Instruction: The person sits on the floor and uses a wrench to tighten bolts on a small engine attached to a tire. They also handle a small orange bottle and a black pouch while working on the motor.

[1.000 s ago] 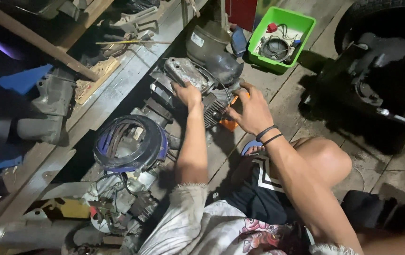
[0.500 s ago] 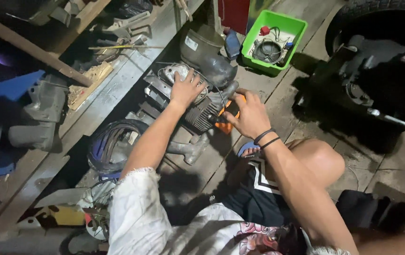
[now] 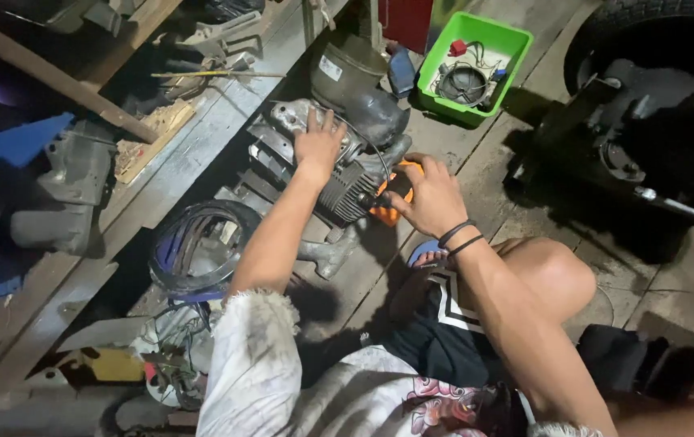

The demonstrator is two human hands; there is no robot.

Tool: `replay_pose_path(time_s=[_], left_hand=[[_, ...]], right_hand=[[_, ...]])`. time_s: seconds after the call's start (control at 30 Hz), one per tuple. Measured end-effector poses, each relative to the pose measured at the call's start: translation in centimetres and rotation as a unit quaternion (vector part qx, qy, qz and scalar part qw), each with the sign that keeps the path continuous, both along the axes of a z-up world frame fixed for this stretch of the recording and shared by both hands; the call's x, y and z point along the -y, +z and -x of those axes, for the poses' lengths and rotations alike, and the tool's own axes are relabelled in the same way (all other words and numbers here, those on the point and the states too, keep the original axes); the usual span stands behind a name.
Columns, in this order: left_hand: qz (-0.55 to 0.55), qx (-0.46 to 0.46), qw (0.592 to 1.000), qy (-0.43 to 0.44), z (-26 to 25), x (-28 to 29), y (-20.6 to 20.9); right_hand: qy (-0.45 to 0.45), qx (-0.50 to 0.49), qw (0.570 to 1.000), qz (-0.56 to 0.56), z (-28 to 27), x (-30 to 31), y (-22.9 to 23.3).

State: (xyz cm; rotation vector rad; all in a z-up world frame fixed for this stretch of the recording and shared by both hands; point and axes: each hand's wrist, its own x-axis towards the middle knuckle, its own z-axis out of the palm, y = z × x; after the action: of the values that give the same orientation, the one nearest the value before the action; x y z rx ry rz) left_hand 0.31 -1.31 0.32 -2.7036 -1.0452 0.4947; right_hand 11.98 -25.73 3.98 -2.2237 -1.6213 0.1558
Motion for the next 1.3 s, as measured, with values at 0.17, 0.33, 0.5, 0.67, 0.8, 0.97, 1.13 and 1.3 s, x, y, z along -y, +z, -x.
replay_pose_path(time_s=[0.17,0.33,0.5,0.67,0.8,0.97,1.13,1.3], left_hand=[[0.005,-0.008,1.000,-0.007,0.3,0.2,0.0],[0.041,0.009,0.999,-0.001,0.1,-1.6,-1.2],[0.048,0.001,0.999,0.011,-0.2,-2.1,-1.2],[0.040,0.043,0.997,-0.040,0.6,-3.0,-0.9],[0.032,0.080,0.996,-0.026,2.2,-1.9,-1.5],[0.031,0.191,0.981,0.015,5.3,1.0,-1.0],[0.023,0.336,0.932,0.130,5.3,1.9,3.3],[0.070,0.315,0.928,0.186,5.5,0.6,3.8]], right_hand=[[-0.001,-0.015,1.000,0.009,0.0,0.1,0.2],[0.000,-0.008,1.000,0.021,0.2,0.1,0.1],[-0.003,-0.006,0.999,0.033,0.1,0.3,0.5],[0.004,-0.005,0.999,0.047,-0.3,0.0,-0.2],[0.010,0.000,0.998,0.058,0.3,-0.6,-0.4],[0.023,0.028,0.997,0.068,2.0,-1.1,0.5],[0.032,0.013,0.998,0.061,2.3,-0.8,1.0],[0.017,-0.007,0.998,0.059,1.3,-0.6,0.4]])
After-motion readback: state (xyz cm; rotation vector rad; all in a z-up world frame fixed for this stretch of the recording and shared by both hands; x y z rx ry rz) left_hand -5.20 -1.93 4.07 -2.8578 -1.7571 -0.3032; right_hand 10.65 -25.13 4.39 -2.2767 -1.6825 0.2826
